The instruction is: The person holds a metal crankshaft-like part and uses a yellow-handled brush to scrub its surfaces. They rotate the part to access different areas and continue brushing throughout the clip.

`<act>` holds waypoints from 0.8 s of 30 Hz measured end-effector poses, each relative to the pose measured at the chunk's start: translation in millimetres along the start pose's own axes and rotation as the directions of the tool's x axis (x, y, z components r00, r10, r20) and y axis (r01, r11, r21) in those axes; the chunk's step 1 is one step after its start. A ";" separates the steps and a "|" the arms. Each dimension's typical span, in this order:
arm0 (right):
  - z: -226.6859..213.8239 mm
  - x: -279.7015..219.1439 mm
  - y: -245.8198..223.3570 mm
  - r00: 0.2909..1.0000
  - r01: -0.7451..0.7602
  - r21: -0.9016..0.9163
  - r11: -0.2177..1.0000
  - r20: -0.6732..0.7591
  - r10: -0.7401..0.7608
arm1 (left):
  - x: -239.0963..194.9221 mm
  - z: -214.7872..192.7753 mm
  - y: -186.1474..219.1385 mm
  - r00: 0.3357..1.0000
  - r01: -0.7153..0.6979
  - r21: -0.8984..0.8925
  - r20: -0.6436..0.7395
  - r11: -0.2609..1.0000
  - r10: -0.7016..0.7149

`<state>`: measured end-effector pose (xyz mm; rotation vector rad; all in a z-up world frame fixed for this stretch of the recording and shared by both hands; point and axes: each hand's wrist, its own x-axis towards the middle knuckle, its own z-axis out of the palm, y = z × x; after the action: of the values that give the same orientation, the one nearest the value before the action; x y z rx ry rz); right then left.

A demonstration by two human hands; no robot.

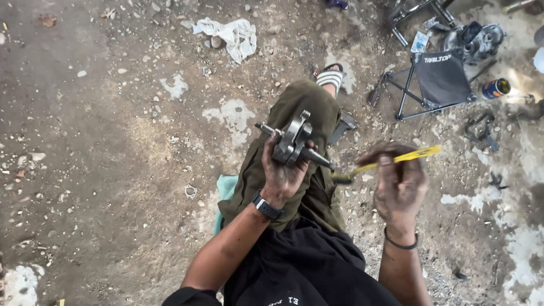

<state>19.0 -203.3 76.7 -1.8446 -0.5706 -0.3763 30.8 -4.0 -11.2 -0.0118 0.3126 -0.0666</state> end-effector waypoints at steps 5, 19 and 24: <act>-21.1 -8.8 6.8 0.989 0.085 -0.174 0.981 -0.108 -0.105 | 2.2 0.5 -6.7 0.997 0.047 -0.103 -0.050 0.994 -0.052; 12.4 3.5 22.2 0.996 0.013 0.226 0.974 -0.091 0.008 | -5.8 12.6 -12.5 0.997 -0.014 0.185 0.074 0.983 0.000; 11.2 -2.0 39.2 0.994 -0.029 0.295 0.955 -0.093 0.059 | -19.0 33.1 -7.7 0.990 -0.078 0.197 0.132 0.977 0.052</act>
<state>38.8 -203.7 41.0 -1.5409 -0.4869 -0.3331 22.5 -10.4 26.3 0.1949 0.1784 -0.0321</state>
